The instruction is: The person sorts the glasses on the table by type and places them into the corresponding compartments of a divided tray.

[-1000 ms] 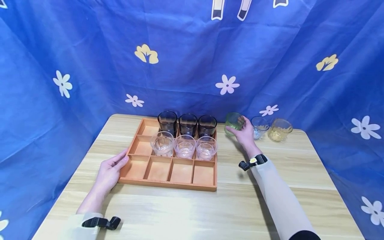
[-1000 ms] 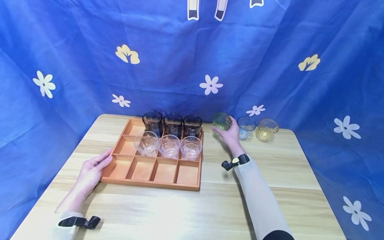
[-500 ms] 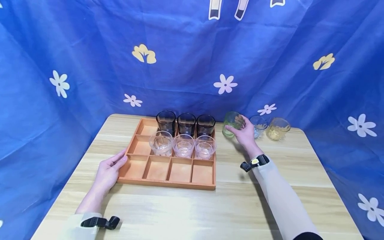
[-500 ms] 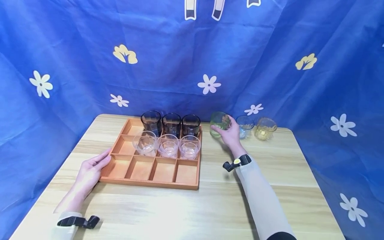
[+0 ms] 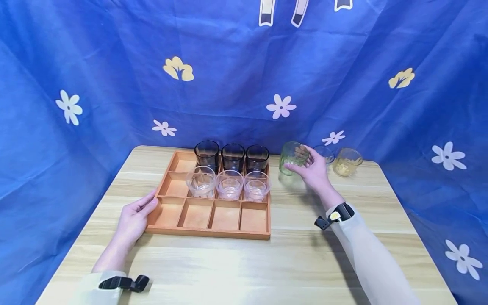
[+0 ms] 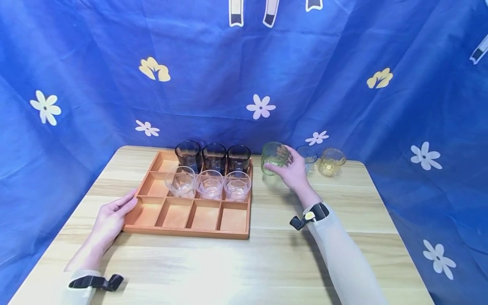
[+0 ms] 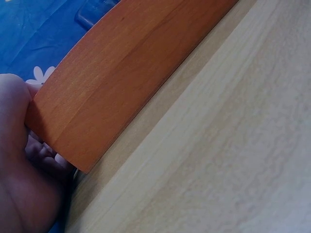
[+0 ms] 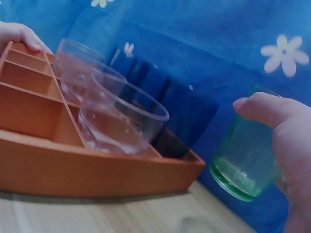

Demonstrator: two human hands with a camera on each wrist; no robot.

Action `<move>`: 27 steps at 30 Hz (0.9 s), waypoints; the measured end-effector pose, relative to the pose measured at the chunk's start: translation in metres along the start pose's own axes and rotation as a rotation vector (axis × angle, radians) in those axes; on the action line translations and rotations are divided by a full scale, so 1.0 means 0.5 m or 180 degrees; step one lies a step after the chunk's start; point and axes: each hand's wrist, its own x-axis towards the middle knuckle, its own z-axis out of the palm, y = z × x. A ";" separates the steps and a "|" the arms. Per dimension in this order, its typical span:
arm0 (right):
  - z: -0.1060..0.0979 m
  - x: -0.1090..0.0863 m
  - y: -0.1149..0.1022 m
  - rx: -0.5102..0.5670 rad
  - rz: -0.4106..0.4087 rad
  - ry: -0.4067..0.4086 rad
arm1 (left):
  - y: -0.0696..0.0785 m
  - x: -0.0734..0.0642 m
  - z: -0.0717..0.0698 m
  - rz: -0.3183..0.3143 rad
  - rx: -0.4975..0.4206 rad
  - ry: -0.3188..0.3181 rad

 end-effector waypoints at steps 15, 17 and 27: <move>0.022 -0.061 -0.126 0.0034 -0.0336 -0.0458 | -0.007 0.003 0.001 -0.0012 -0.0001 0.0021; 0.031 -0.067 -0.138 0.0094 -0.0377 -0.0529 | -0.009 0.004 0.000 0.0019 0.0025 0.0028; 0.083 -0.089 -0.175 0.0270 -0.0575 -0.0793 | -0.009 0.004 0.000 0.0041 0.0034 0.0014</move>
